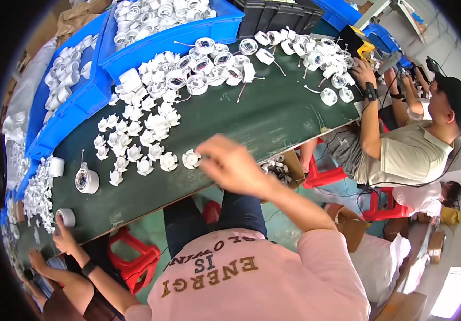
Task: Assembling small electronic bulb components by fitting plastic housings and internal parts together.
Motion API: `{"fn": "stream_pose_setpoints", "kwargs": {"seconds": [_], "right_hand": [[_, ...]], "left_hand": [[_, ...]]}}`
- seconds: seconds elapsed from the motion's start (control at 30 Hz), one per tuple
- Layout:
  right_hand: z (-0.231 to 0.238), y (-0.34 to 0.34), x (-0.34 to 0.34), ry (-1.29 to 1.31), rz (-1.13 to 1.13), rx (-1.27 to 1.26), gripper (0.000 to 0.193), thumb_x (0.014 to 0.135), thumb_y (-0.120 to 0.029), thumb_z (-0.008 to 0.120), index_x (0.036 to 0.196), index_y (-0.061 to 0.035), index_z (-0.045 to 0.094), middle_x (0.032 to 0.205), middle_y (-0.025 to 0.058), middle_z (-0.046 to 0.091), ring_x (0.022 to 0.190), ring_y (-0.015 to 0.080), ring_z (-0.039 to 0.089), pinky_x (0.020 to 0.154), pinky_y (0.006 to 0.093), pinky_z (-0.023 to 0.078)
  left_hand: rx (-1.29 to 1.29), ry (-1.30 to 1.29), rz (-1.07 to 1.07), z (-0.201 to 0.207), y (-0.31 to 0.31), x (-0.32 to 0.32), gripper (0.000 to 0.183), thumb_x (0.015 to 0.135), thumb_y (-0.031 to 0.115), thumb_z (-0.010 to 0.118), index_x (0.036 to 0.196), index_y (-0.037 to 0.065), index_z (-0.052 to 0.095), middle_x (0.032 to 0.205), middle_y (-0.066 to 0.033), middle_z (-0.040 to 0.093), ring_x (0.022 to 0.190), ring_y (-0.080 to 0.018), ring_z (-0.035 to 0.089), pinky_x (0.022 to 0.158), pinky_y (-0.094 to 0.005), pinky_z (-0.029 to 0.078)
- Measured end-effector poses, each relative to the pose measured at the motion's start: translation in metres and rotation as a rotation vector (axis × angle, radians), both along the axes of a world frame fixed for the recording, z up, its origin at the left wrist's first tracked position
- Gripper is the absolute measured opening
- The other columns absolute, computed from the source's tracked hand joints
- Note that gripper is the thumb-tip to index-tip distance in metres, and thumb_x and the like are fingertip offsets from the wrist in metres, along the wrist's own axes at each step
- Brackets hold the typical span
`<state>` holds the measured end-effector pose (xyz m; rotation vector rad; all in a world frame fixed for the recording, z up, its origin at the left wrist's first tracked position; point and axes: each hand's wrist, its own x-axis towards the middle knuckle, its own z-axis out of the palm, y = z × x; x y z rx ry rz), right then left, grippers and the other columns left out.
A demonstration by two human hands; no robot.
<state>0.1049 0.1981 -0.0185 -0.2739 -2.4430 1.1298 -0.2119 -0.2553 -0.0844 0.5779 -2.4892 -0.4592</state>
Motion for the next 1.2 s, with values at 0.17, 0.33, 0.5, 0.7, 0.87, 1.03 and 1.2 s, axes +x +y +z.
{"fn": "stream_pose_setpoints", "kwargs": {"seconds": [0.17, 0.33, 0.5, 0.7, 0.87, 1.03, 1.2], "right_hand": [[-0.012, 0.134, -0.01, 0.037, -0.444, 0.351, 0.029, 0.077, -0.004, 0.066, 0.106, -0.0044, 0.061, 0.101, 0.0091, 0.062, 0.085, 0.0189, 0.061, 0.066, 0.0273, 0.05], [-0.024, 0.197, -0.048, 0.046, -0.254, 0.828, 0.053, 0.068, -0.002, 0.067, 0.119, -0.0058, 0.054, 0.117, 0.0171, 0.057, 0.102, 0.0372, 0.055, 0.093, 0.044, 0.043], [-0.023, 0.185, -0.034, -0.205, -0.476, 0.643, 0.045, 0.079, -0.026, 0.069, 0.112, -0.0007, 0.053, 0.109, 0.0217, 0.059, 0.099, 0.0383, 0.058, 0.084, 0.0425, 0.046], [-0.061, 0.196, 0.009, -0.153, -0.48, 0.555, 0.046, 0.083, -0.028, 0.065, 0.117, 0.0001, 0.053, 0.104, 0.0214, 0.059, 0.093, 0.0352, 0.06, 0.081, 0.0399, 0.046], [-0.058, 0.131, 0.009, -0.013, -0.269, 0.14, 0.041, 0.096, -0.023, 0.051, 0.131, -0.0025, 0.047, 0.122, 0.0145, 0.054, 0.107, 0.0203, 0.055, 0.092, 0.0299, 0.042], [-0.018, 0.018, -0.035, 0.134, 0.116, 0.255, 0.042, 0.091, -0.009, 0.049, 0.132, -0.0038, 0.047, 0.129, 0.0137, 0.051, 0.118, 0.0277, 0.047, 0.101, 0.0357, 0.036], [-0.04, 0.019, -0.046, -0.023, 0.124, 0.369, 0.04, 0.09, -0.014, 0.053, 0.13, -0.0111, 0.052, 0.122, 0.0186, 0.049, 0.111, 0.0337, 0.046, 0.098, 0.0398, 0.034]], "left_hand": [[-0.184, 0.486, -0.414, 0.021, 0.045, 0.034, 0.054, 0.084, 0.037, 0.067, 0.116, -0.004, 0.057, 0.117, -0.0229, 0.057, 0.109, -0.0361, 0.052, 0.093, -0.045, 0.04], [0.224, 0.272, -0.869, 0.043, 0.138, 0.139, 0.038, 0.083, 0.013, 0.065, 0.116, -0.002, 0.053, 0.115, -0.0151, 0.054, 0.109, -0.0277, 0.049, 0.097, -0.0398, 0.035], [0.307, 0.15, -1.191, 0.034, 0.182, 0.176, 0.035, 0.074, 0.006, 0.065, 0.107, 0.003, 0.056, 0.11, -0.0166, 0.055, 0.106, -0.0343, 0.051, 0.093, -0.0417, 0.039], [0.502, 0.152, -1.318, 0.031, 0.215, 0.202, 0.03, 0.073, 0.001, 0.066, 0.102, 0.001, 0.057, 0.102, -0.0152, 0.057, 0.096, -0.0331, 0.053, 0.084, -0.0379, 0.043], [0.399, 0.063, -1.427, 0.032, 0.247, 0.208, 0.034, 0.073, 0.007, 0.066, 0.105, 0.003, 0.057, 0.107, -0.013, 0.055, 0.103, -0.032, 0.05, 0.088, -0.0391, 0.037], [0.246, 0.077, -1.474, 0.017, 0.272, 0.206, 0.043, 0.073, 0.014, 0.066, 0.113, 0.004, 0.055, 0.114, -0.0132, 0.051, 0.112, -0.0328, 0.046, 0.092, -0.0441, 0.034], [0.189, 0.071, -1.493, 0.007, 0.268, 0.207, 0.043, 0.072, 0.012, 0.066, 0.112, 0.001, 0.055, 0.12, -0.0162, 0.05, 0.115, -0.035, 0.044, 0.093, -0.0478, 0.034]]}}
